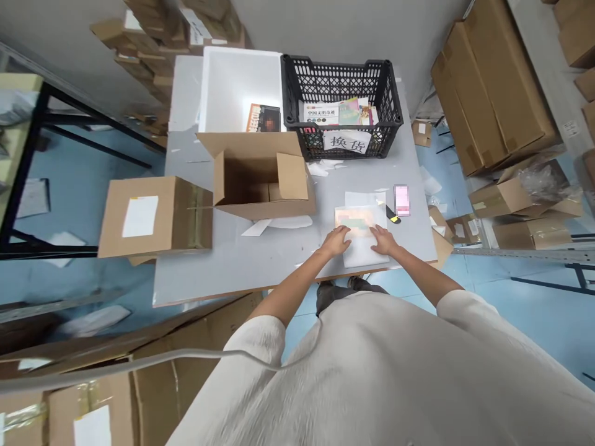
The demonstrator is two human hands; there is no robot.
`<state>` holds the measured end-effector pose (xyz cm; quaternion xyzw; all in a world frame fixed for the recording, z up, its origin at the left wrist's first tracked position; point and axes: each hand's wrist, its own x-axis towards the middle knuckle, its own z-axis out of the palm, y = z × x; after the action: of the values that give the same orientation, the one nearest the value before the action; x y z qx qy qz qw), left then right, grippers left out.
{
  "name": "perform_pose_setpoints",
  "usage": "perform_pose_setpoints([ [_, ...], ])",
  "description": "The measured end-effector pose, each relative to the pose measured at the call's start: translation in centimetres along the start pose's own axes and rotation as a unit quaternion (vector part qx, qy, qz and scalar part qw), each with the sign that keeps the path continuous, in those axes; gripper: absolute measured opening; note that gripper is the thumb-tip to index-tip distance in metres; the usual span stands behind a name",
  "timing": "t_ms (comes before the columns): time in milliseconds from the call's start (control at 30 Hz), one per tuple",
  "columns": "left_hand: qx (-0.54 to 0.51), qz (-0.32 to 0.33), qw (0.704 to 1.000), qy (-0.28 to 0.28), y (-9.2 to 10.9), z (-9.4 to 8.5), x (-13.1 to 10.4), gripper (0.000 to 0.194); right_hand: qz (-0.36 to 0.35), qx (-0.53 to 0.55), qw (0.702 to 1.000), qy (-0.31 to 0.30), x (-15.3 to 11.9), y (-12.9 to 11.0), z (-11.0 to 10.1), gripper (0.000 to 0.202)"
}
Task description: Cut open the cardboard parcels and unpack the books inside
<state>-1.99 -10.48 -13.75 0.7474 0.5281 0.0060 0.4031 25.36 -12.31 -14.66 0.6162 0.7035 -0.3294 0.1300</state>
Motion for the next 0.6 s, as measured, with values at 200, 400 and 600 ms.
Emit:
perform_pose_setpoints([
  [200, 0.034, -0.020, 0.998, -0.046, 0.1, 3.6, 0.4, 0.081, -0.018, -0.058, 0.998, -0.017, -0.4, 0.0, 2.9, 0.108],
  [400, 0.039, -0.041, 0.997, -0.056, -0.3, 5.0, 0.1, 0.086, -0.041, -0.093, 0.995, 0.003, -0.7, 0.2, 2.5, 0.081],
  [600, 0.047, -0.044, 0.996, -0.065, 0.0, 4.8, 0.0, 0.085, -0.024, -0.066, 0.997, 0.014, -0.2, 0.0, 1.4, 0.069],
])
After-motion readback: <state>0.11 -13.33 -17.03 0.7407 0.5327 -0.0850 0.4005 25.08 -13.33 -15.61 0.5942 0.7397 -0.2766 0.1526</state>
